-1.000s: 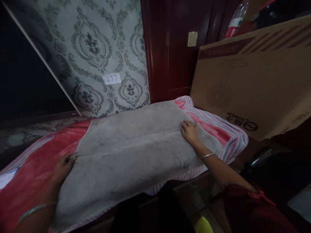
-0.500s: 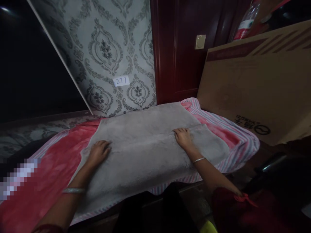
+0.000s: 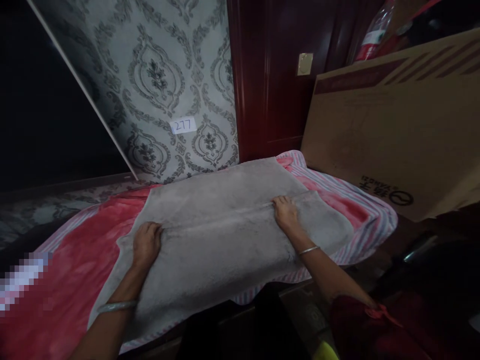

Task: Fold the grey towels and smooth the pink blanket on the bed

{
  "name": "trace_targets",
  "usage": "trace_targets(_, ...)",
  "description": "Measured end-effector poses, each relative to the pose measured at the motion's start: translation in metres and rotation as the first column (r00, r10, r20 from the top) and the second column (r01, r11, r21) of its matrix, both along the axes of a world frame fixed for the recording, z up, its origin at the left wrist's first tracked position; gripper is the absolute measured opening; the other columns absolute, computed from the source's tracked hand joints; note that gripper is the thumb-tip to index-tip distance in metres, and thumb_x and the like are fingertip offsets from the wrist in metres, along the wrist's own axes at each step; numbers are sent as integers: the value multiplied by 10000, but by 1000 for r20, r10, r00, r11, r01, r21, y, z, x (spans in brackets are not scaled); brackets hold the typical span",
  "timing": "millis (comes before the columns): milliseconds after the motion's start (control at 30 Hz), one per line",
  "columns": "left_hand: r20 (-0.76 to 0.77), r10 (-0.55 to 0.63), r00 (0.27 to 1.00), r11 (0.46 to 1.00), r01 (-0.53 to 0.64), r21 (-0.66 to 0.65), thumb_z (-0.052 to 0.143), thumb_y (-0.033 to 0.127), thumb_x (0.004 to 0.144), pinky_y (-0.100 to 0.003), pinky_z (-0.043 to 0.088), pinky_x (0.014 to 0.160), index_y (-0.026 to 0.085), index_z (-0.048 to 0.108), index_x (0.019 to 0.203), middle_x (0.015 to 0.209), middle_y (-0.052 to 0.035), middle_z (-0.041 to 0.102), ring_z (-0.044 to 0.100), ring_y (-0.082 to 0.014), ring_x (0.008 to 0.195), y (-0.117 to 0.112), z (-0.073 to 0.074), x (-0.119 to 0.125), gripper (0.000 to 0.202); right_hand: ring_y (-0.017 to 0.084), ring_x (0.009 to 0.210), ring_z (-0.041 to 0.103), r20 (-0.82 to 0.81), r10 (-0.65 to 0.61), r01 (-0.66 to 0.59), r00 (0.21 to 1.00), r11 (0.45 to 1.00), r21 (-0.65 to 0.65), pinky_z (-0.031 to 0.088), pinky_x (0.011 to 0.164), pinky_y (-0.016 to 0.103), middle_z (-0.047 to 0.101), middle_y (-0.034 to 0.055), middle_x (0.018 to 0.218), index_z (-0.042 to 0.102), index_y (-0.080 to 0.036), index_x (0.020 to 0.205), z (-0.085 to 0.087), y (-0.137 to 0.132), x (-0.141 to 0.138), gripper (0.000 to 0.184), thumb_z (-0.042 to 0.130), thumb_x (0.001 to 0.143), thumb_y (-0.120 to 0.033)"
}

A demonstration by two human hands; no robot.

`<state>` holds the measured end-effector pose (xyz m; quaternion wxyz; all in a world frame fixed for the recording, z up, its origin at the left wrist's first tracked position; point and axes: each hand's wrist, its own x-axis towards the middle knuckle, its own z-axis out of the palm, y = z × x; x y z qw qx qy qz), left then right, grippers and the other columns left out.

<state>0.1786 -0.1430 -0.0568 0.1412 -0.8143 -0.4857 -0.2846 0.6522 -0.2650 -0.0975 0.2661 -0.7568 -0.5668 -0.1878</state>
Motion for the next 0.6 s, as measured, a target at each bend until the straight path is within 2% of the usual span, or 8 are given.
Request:
trace_targets(167,39,12,999,997,-15,74,398,244,947,-398,446,874,165,666,946,958,-133,648,574,-275,951,-1,-1,-3,279,276,1004,541,-3,12,-11,1000,992,128,380,829,359,692,120,1018,689,-176,1048,0,-3,1,287,415,966,-189)
trace_targets(467,-43,30,999,1000,-30,8,408,236,939,-396,451,856,146,670,992,961,-144,662,597,-281,952,3,-3,-3,282,283,1033,530,-5,13,-13,1000,997,79,381,844,380,694,126,1065,703,-194,1088,-3,0,2,316,419,949,-203)
trace_targets(600,-89,72,993,996,-76,-44,402,238,941,-409,452,868,114,671,1063,1026,-169,679,607,-296,1006,3,-3,-2,320,275,1055,537,11,-8,7,1000,999,32,380,857,374,696,116,1115,700,-188,1123,-1,0,-1,363,441,882,-108)
